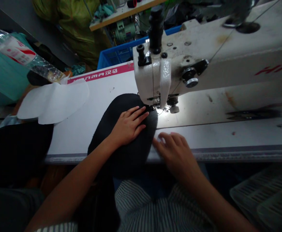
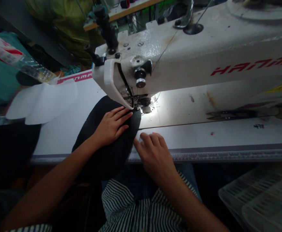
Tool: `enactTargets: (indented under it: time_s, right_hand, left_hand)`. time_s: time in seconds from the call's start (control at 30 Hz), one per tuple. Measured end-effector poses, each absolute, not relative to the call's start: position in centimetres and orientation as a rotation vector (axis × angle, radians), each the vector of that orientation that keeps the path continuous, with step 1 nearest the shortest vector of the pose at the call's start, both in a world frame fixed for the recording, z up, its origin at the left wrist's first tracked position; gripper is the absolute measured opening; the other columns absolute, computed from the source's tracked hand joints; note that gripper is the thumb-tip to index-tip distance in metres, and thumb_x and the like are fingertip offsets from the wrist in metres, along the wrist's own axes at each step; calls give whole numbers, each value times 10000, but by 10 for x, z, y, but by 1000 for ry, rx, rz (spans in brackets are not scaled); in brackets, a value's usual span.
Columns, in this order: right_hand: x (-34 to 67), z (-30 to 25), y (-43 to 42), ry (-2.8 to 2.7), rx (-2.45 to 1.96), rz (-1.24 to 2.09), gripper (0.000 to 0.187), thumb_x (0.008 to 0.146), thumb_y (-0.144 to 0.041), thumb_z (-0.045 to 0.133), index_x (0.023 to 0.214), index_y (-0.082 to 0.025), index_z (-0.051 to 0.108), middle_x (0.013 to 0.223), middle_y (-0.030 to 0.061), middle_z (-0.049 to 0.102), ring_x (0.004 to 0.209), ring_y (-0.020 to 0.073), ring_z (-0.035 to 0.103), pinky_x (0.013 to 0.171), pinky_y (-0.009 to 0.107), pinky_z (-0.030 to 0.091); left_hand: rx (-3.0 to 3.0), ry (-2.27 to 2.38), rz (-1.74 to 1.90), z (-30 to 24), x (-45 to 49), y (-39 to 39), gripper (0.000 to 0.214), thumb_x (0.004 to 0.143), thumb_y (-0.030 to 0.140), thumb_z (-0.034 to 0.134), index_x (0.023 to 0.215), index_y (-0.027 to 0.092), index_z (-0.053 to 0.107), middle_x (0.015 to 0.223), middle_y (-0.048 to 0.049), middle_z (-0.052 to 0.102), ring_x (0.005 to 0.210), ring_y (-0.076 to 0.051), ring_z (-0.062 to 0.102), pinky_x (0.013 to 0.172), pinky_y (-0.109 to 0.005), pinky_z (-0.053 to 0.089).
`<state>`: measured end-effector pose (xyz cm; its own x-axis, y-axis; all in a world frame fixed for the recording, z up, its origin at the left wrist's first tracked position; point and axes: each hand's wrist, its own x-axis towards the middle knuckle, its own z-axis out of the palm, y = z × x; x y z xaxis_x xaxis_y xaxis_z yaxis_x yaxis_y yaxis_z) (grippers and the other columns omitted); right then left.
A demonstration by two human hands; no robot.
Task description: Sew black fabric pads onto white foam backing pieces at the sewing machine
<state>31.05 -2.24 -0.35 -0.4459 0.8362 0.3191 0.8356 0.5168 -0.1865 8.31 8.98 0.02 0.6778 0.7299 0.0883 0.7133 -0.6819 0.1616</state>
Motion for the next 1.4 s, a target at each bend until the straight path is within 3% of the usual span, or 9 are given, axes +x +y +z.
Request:
enactTargets:
  time_s: [0.17, 0.33, 0.5, 0.8, 1.2, 1.4]
  right_hand:
    - [297, -5, -9, -2264, -1509, 33, 332, 984, -108, 508, 1294, -118, 625, 1135, 139, 663, 936, 257, 516, 839, 397, 426]
    - [285, -1, 10, -2199, -1623, 58, 231, 1018, -162, 477, 1138, -176, 674, 1048, 107, 668, 852, 243, 492, 755, 394, 342]
    - [283, 0, 18, -2164, -1736, 180, 136, 1007, -267, 555, 1014, -211, 679, 965, 75, 640, 833, 228, 484, 771, 395, 295]
    - [284, -3, 16, -2152, -1724, 200, 141, 989, -280, 583, 1092, -243, 673, 965, 63, 609, 866, 237, 471, 819, 411, 291]
    - [285, 0, 12, -2173, -1772, 122, 111, 988, -256, 575, 1044, -222, 665, 1008, 83, 636, 843, 246, 457, 818, 422, 318]
    - [291, 3, 31, -2156, -1830, 128, 140, 973, -242, 588, 1086, -231, 670, 982, 73, 630, 865, 248, 483, 836, 424, 313]
  left_hand:
    - [2765, 1187, 221, 0, 83, 88, 478, 1049, 356, 536, 1508, 222, 531, 1608, -99, 483, 1491, -315, 404, 1133, -523, 409]
    - [2749, 1169, 261, 2, 84, 88, 462, 1041, 330, 545, 1492, 228, 544, 1583, -118, 510, 1477, -322, 418, 1124, -542, 422]
    - [2768, 1012, 225, 11, 93, 92, 487, 1010, 182, 524, 1490, 264, 541, 1614, -99, 464, 1506, -304, 374, 1156, -544, 403]
    - [2755, 968, 162, 13, 97, 97, 588, 895, 101, 569, 1472, 207, 545, 1593, -91, 502, 1480, -311, 422, 1201, -562, 372]
    - [2807, 988, 165, 9, 100, 98, 550, 923, 148, 563, 1469, 210, 557, 1576, -125, 510, 1480, -344, 419, 1187, -595, 390]
    - [2805, 1045, 271, 6, 107, 111, 433, 937, 119, 567, 1360, 186, 634, 1492, -152, 573, 1404, -343, 503, 1146, -591, 445]
